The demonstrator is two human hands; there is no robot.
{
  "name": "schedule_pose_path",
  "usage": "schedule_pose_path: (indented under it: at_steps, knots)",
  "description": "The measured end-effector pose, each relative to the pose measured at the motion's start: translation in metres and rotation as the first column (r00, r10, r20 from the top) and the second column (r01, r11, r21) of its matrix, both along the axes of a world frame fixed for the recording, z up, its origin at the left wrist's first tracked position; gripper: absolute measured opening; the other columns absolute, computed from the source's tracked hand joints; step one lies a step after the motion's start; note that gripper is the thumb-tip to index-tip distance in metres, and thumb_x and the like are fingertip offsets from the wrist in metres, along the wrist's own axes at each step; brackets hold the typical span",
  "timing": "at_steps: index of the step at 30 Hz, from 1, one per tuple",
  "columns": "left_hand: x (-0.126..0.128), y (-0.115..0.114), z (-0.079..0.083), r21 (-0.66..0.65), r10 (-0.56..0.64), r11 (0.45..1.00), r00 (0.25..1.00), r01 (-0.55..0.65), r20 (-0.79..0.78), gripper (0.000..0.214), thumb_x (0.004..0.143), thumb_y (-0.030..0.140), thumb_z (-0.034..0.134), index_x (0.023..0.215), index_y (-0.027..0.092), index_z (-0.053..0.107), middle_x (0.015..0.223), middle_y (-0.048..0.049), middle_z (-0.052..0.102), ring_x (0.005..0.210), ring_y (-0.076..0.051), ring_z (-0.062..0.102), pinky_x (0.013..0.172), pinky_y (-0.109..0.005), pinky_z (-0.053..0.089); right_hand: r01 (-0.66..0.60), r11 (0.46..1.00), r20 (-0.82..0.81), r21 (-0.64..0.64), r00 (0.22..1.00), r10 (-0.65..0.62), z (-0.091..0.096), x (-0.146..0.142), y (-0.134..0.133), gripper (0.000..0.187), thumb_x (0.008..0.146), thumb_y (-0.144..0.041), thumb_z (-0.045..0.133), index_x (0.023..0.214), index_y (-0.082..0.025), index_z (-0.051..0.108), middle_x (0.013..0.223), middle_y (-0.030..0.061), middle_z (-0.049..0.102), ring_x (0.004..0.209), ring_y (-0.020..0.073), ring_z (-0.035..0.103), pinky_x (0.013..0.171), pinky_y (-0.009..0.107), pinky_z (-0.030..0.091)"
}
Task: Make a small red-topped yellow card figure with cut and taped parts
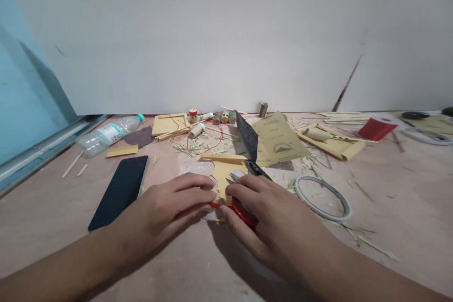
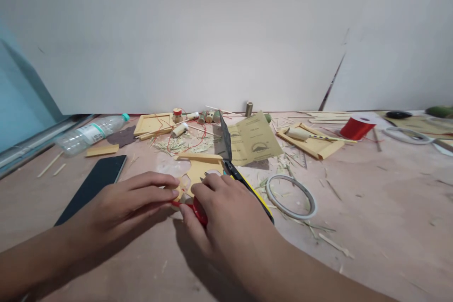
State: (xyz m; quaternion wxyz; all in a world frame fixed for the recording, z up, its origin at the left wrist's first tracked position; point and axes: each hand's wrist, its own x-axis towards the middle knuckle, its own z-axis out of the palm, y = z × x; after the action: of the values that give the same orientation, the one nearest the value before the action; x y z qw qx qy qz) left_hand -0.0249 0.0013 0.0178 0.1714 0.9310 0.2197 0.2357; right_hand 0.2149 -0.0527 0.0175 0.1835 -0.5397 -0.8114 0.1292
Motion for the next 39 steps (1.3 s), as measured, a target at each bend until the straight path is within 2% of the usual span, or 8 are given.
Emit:
schedule_pose_path:
  at_steps: [7,11,14,18,20,25,32,39]
  knots:
    - [-0.001,-0.005,-0.008,0.090,-0.049,0.995,0.999,0.047,0.021,0.034,0.107,0.010,0.057,0.137,0.023,0.067,0.142,-0.0107,0.070,0.132,-0.023,0.068,0.110,-0.034,0.059,0.004,1.000,0.013,-0.020,1.000,-0.004,0.002,0.002,0.003,0.021,0.104,-0.028,0.056,0.093,-0.019,0.072,0.099,0.0103,0.068,0.094,0.0302,0.066,0.083,0.045,0.054]
    - [0.000,0.000,-0.008,0.052,-0.021,0.998,0.999,0.019,0.048,0.032,0.106,0.012,0.059,0.134,0.024,0.069,0.138,-0.0089,0.073,0.129,-0.022,0.070,0.109,-0.033,0.060,0.008,0.999,0.028,-0.046,1.000,-0.007,0.004,0.002,0.006,0.021,0.104,-0.028,0.057,0.094,-0.018,0.072,0.097,0.0099,0.068,0.094,0.0294,0.066,0.084,0.044,0.053]
    - [0.001,0.005,-0.010,0.016,0.015,1.000,0.999,-0.016,0.045,0.026,0.105,0.014,0.062,0.125,0.027,0.074,0.132,-0.0059,0.077,0.131,-0.023,0.069,0.110,-0.037,0.058,0.010,0.998,0.026,-0.056,1.000,-0.008,0.005,0.001,0.008,0.022,0.105,-0.028,0.057,0.098,-0.018,0.074,0.098,0.0104,0.068,0.095,0.0289,0.067,0.084,0.042,0.053]
    - [0.005,0.004,-0.010,-0.015,0.049,0.999,0.998,-0.049,0.039,0.024,0.105,0.014,0.062,0.121,0.026,0.074,0.139,-0.0070,0.072,0.139,-0.024,0.062,0.115,-0.040,0.054,0.005,0.999,0.024,-0.042,1.000,-0.004,0.006,0.001,0.009,0.023,0.106,-0.028,0.056,0.101,-0.017,0.076,0.100,0.0114,0.069,0.097,0.0293,0.067,0.083,0.041,0.052]
    - [0.008,0.001,-0.009,-0.025,0.075,0.997,0.997,-0.074,0.032,0.020,0.104,0.016,0.063,0.118,0.025,0.075,0.140,-0.0079,0.070,0.136,-0.024,0.064,0.112,-0.037,0.055,0.006,0.999,0.025,-0.038,1.000,-0.005,0.005,0.001,0.009,0.024,0.106,-0.028,0.056,0.101,-0.017,0.076,0.100,0.0114,0.069,0.096,0.0294,0.067,0.083,0.042,0.052]
    - [0.012,-0.003,-0.005,-0.026,0.091,0.996,0.995,-0.090,0.029,0.017,0.107,0.017,0.058,0.108,0.024,0.074,0.124,-0.0055,0.071,0.118,-0.020,0.070,0.101,-0.031,0.058,0.013,0.998,0.034,-0.060,0.999,-0.011,0.003,0.000,0.009,0.023,0.106,-0.028,0.056,0.100,-0.016,0.074,0.099,0.0115,0.069,0.094,0.0294,0.067,0.082,0.042,0.052]
    - [0.009,0.002,-0.009,-0.111,0.126,0.987,0.990,-0.119,0.058,0.016,0.106,0.025,0.064,0.122,0.026,0.066,0.128,-0.0054,0.072,0.120,-0.021,0.069,0.103,-0.033,0.056,-0.036,0.997,-0.024,-0.071,0.999,0.035,0.002,0.002,0.009,0.021,0.105,-0.026,0.054,0.096,-0.018,0.072,0.096,0.0095,0.067,0.092,0.0277,0.065,0.080,0.041,0.053]
    - [0.008,0.003,-0.008,-0.125,0.082,0.989,0.995,-0.074,0.064,0.016,0.105,0.017,0.063,0.113,0.026,0.073,0.127,-0.0039,0.073,0.121,-0.019,0.070,0.103,-0.030,0.055,-0.008,1.000,-0.043,0.004,0.999,0.008,0.000,0.004,0.007,0.020,0.101,-0.025,0.054,0.096,-0.017,0.071,0.099,0.0111,0.068,0.098,0.0308,0.066,0.087,0.047,0.053]
